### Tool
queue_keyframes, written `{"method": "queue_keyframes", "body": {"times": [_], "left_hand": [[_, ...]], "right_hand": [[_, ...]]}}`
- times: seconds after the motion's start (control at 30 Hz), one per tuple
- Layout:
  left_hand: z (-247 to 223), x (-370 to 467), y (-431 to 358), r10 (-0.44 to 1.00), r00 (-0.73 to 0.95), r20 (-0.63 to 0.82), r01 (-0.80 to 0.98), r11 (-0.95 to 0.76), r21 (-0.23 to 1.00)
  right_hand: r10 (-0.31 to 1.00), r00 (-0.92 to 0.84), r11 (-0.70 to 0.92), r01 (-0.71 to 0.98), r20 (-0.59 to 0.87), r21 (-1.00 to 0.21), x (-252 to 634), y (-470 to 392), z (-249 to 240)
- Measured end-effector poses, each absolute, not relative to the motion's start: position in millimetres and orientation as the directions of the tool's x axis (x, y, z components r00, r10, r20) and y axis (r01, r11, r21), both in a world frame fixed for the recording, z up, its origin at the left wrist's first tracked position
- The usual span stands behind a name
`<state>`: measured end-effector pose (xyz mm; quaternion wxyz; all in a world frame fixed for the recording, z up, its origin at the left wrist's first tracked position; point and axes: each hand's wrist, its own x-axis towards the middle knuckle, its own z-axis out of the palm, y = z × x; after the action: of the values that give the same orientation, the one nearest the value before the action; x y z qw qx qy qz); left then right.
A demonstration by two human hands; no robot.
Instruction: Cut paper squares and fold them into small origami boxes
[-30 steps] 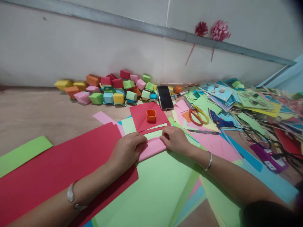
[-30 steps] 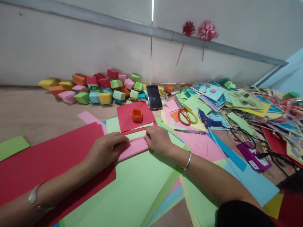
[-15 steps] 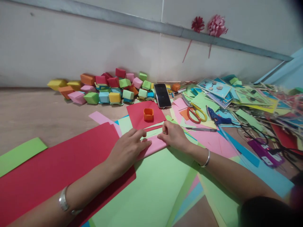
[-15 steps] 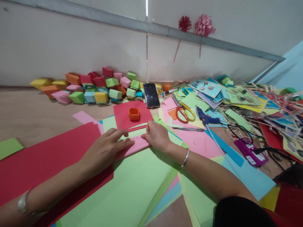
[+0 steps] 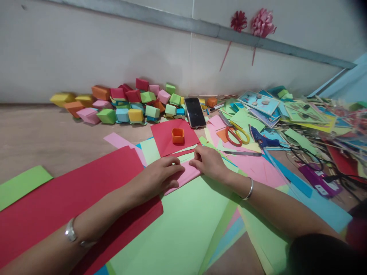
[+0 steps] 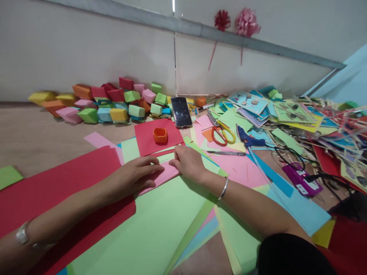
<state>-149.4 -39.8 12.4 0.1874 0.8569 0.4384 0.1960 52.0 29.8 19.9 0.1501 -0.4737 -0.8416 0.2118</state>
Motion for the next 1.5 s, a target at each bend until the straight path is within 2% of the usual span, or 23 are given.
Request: {"method": "queue_keyframes", "body": {"times": [0.53, 0.7, 0.8, 0.9, 1.0, 1.13, 1.2, 1.33, 1.5], "left_hand": [[19.3, -161.3, -52.8, 0.735, 0.676, 0.059, 0.680, -0.653, 0.333], [25.9, -168.0, -56.6, 0.741, 0.671, 0.036, 0.670, -0.627, 0.398], [31.9, -170.0, -55.8, 0.743, 0.668, -0.044, 0.677, -0.582, 0.450], [36.8, -169.2, -54.9, 0.742, 0.662, -0.107, 0.698, -0.558, 0.448], [39.0, -166.4, -55.4, 0.746, 0.654, -0.126, 0.719, -0.560, 0.411], [41.0, -162.8, -57.8, 0.749, 0.652, -0.119, 0.721, -0.562, 0.406], [42.2, -161.7, -58.8, 0.759, 0.640, -0.116, 0.726, -0.549, 0.414], [40.2, -163.0, -58.6, 0.779, 0.619, -0.099, 0.731, -0.526, 0.434], [32.5, -168.3, -57.5, 0.771, 0.633, -0.066, 0.708, -0.543, 0.452]], "right_hand": [[0.846, -0.531, 0.484, 0.726, 0.048, -0.489, 52.9, 33.1, 16.9], [0.847, -0.530, 0.478, 0.726, 0.042, -0.494, 52.7, 32.8, 18.0], [0.846, -0.532, 0.480, 0.725, 0.040, -0.494, 53.1, 33.7, 17.7], [0.847, -0.531, 0.479, 0.733, 0.035, -0.482, 53.7, 34.4, 18.1], [0.820, -0.565, 0.547, 0.732, 0.088, -0.406, 52.9, 29.9, 22.3], [0.697, -0.695, 0.716, 0.657, 0.178, -0.236, 48.5, 14.1, 32.7], [0.663, -0.739, 0.743, 0.632, 0.116, -0.221, 46.0, 7.6, 36.7], [0.653, -0.750, 0.703, 0.653, -0.108, -0.282, 43.1, 8.5, 40.3], [0.589, -0.761, 0.709, 0.649, -0.273, -0.278, 47.0, 24.5, 49.6]]}}
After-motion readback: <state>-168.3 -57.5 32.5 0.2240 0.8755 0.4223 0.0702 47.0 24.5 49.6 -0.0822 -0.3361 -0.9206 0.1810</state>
